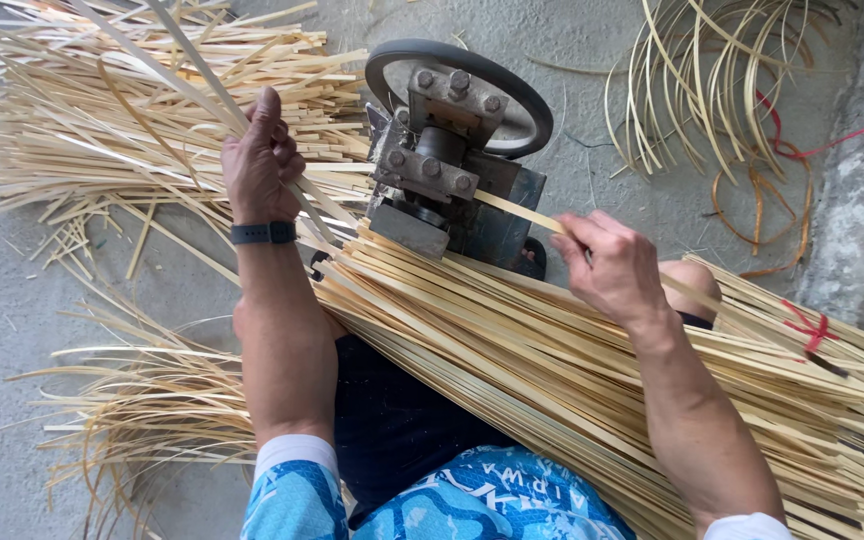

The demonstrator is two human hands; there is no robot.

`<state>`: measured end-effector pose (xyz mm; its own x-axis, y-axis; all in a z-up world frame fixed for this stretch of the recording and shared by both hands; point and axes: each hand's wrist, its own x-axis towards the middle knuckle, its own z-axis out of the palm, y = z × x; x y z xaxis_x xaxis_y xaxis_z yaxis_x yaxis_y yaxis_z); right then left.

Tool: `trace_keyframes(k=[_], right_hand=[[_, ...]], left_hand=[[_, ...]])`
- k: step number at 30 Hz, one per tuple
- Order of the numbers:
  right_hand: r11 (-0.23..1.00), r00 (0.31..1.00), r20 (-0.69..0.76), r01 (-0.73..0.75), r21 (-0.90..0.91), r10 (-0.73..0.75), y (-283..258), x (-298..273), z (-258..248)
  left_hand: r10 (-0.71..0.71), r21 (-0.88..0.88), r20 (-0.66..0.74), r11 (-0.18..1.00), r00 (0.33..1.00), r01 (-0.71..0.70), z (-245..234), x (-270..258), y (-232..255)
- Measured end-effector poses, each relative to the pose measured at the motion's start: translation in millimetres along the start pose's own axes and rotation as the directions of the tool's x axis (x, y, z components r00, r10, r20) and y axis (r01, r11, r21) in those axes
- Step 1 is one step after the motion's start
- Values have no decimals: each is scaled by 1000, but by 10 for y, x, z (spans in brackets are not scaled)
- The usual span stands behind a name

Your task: The person sits on the floor and feeds long bamboo strips through a bench grinder to smooth their edges. They handle the strips one at a time, guiding them through the rotating wheel and collecting the finished pieces.

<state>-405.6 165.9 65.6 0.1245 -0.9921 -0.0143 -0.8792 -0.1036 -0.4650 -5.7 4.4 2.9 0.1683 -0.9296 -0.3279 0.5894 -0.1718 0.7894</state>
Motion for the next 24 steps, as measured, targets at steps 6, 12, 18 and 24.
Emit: trace_keyframes(k=[6,12,18,24], right_hand=[[974,974,44,-222,-45,224,317,-113,-194],[877,875,124,-477,61,467,580,-234,-128],[936,921,362,-243,256,140,425,-451,36],[938,943,310,-212,276,122,365,-603,83]], left_hand=[[3,-8,-2,1000,1000,-3,-20,-41,56],[16,6,-15,1000,1000,-16,-25,-16,71],[29,43,2,999,1000,-29,-62,29,42],[17,46,2,999,1000,-17,-79,38,38]])
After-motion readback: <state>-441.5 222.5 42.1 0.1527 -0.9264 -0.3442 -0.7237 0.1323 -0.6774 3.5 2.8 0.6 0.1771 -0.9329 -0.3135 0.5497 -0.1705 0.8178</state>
